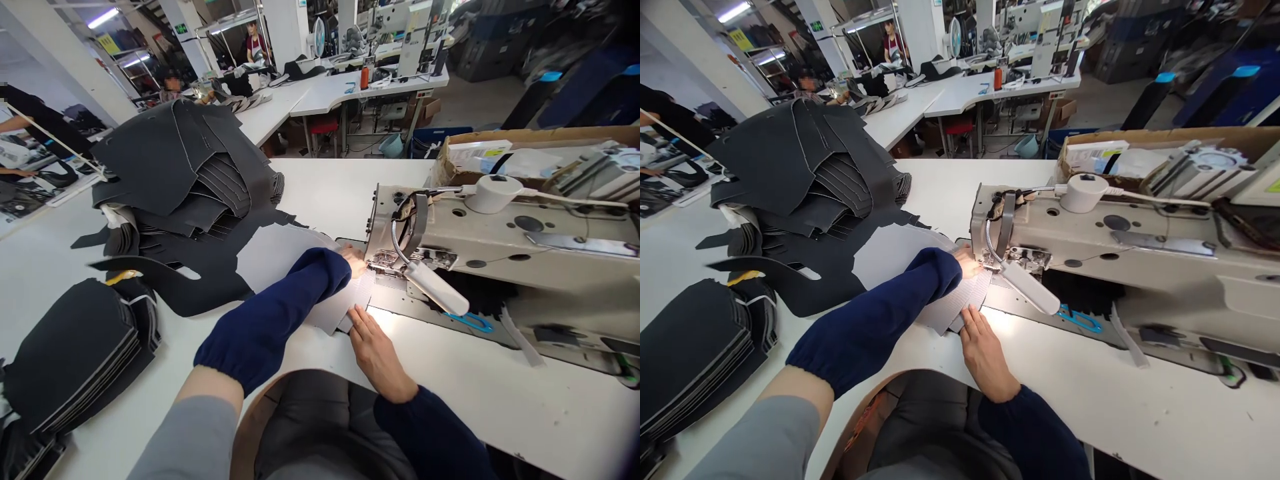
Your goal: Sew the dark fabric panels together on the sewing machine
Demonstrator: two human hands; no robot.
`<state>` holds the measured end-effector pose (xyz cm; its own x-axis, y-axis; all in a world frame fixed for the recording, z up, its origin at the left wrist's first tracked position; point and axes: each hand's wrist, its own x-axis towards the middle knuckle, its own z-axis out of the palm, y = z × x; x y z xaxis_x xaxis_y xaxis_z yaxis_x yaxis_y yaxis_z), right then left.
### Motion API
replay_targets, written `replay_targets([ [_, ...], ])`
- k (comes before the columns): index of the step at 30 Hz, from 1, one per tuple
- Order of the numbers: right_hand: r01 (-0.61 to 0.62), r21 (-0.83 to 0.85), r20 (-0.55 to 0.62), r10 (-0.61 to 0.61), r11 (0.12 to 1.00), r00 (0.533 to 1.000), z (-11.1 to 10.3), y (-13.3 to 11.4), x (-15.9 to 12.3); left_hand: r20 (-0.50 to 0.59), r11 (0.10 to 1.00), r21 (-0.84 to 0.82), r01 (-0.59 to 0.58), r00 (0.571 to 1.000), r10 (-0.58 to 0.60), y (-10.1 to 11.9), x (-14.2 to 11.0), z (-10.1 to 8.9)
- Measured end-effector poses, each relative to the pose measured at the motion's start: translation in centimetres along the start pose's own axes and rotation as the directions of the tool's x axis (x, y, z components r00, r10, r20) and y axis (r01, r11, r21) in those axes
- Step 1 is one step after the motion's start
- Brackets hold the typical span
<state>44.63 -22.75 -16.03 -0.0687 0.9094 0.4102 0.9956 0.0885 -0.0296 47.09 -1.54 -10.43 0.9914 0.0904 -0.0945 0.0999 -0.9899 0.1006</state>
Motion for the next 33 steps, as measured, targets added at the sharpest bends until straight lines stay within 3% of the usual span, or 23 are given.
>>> replay_targets([
  [7,-0.001,0.007,-0.012,0.001,1.000,1.000,0.2,0.2,0.1,0.072,1.000,0.002,0.029,0.997,-0.029,-0.3,0.5,-0.2],
  [12,0.000,0.008,-0.052,0.000,1.000,0.999,0.7,0.2,0.0,0.064,0.999,0.004,0.034,0.997,-0.034,0.0,0.5,-0.8],
  [15,-0.024,0.005,-0.042,0.025,1.000,0.999,0.7,0.1,-0.1,-0.001,1.000,0.006,-0.011,1.000,0.011,0.8,-1.9,-1.0],
  [17,-0.058,0.002,-0.048,0.058,0.998,0.997,0.4,0.0,-0.2,-0.023,0.989,-0.029,-0.143,0.989,0.143,1.4,-4.8,-0.8],
  [20,-0.174,0.012,-0.072,0.174,0.985,0.982,-0.2,-0.6,-0.3,0.002,0.937,-0.074,-0.342,0.939,0.343,2.1,-9.7,0.2],
  [23,-0.278,0.058,-0.024,0.280,0.959,0.960,-0.9,-1.6,-0.4,0.023,0.948,-0.017,-0.319,0.948,0.319,2.4,-12.9,1.3],
  [29,-0.176,0.023,-0.107,0.177,0.984,0.978,-0.9,-3.5,-1.5,0.014,0.953,0.101,-0.287,0.958,0.287,3.4,-13.5,2.4],
  [33,-0.136,-0.021,-0.102,0.133,0.991,0.986,-0.3,-4.1,-2.3,0.015,0.965,0.130,-0.229,0.973,0.229,4.8,-13.4,2.5],
])
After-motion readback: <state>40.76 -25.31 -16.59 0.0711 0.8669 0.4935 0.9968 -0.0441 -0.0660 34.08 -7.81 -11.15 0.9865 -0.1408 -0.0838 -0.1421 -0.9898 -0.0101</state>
